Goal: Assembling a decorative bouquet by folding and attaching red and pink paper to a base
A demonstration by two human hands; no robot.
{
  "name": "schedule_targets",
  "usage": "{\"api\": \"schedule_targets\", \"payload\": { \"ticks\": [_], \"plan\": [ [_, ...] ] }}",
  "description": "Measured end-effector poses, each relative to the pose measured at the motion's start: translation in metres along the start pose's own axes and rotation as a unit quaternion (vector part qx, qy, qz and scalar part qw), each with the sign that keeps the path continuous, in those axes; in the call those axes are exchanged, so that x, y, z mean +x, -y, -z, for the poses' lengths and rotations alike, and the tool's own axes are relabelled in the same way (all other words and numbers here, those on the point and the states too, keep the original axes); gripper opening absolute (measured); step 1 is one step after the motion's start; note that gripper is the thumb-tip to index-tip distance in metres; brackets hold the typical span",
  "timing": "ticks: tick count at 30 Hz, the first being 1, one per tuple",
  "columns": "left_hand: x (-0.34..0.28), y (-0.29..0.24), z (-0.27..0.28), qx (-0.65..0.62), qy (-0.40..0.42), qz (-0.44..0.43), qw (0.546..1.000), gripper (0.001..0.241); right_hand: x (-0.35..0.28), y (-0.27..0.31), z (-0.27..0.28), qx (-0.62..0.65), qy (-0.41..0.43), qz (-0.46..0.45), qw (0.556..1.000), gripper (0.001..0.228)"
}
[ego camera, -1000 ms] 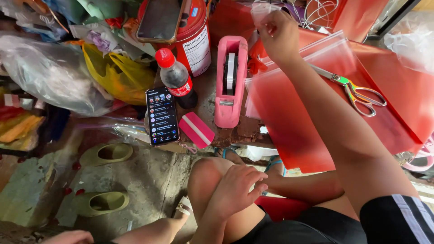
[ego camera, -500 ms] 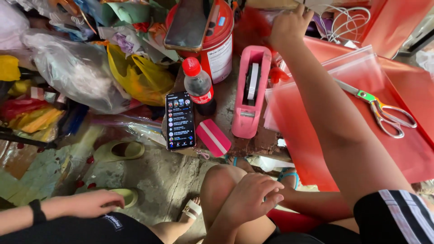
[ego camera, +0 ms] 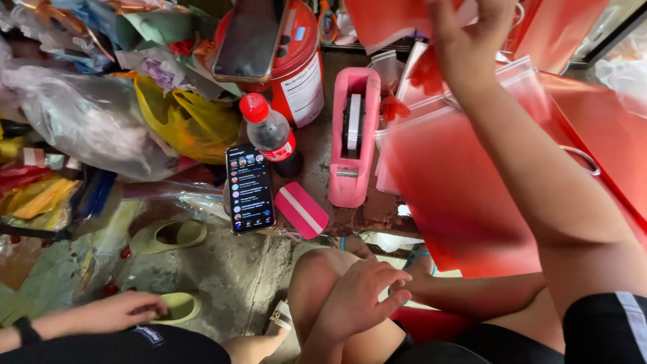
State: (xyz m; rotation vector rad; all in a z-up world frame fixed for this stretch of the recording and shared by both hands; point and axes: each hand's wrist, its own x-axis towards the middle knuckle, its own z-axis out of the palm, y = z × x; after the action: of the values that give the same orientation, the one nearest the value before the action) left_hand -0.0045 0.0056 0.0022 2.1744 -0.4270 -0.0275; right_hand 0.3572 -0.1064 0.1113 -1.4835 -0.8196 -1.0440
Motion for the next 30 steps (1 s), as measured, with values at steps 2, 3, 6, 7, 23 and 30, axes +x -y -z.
{"api": "schedule_targets", "payload": {
  "ticks": [2, 3, 6, 7, 23, 30],
  "plan": [
    [0.002, -0.002, -0.001, 0.001, 0.010, 0.002, 1.000, 0.027, -0.002, -0.007, 0.019, 0.120, 0.003, -0.148, 0.982, 0.038],
    [0.003, -0.003, -0.001, 0.004, 0.019, 0.007, 1.000, 0.028, -0.003, -0.010, 0.029, 0.238, 0.011, -0.289, 0.927, 0.051],
    [0.004, 0.000, -0.009, 0.017, 0.024, 0.009, 1.000, 0.027, -0.014, -0.039, 0.064, 0.107, 0.028, -0.344, 0.933, 0.014],
    [0.006, 0.000, -0.010, 0.017, 0.024, 0.005, 1.000, 0.027, -0.024, -0.061, 0.069, 0.105, 0.027, -0.341, 0.934, 0.014],
    [0.023, -0.034, -0.018, -0.067, -0.055, -0.024, 0.996, 0.049, -0.066, 0.081, 0.189, 0.192, 0.161, -0.522, 0.815, 0.007],
    [0.031, -0.060, -0.035, -0.206, -0.181, -0.004, 0.962, 0.110, -0.105, 0.168, 0.215, 0.190, 0.594, -0.191, 0.758, 0.016]
  ]
}}
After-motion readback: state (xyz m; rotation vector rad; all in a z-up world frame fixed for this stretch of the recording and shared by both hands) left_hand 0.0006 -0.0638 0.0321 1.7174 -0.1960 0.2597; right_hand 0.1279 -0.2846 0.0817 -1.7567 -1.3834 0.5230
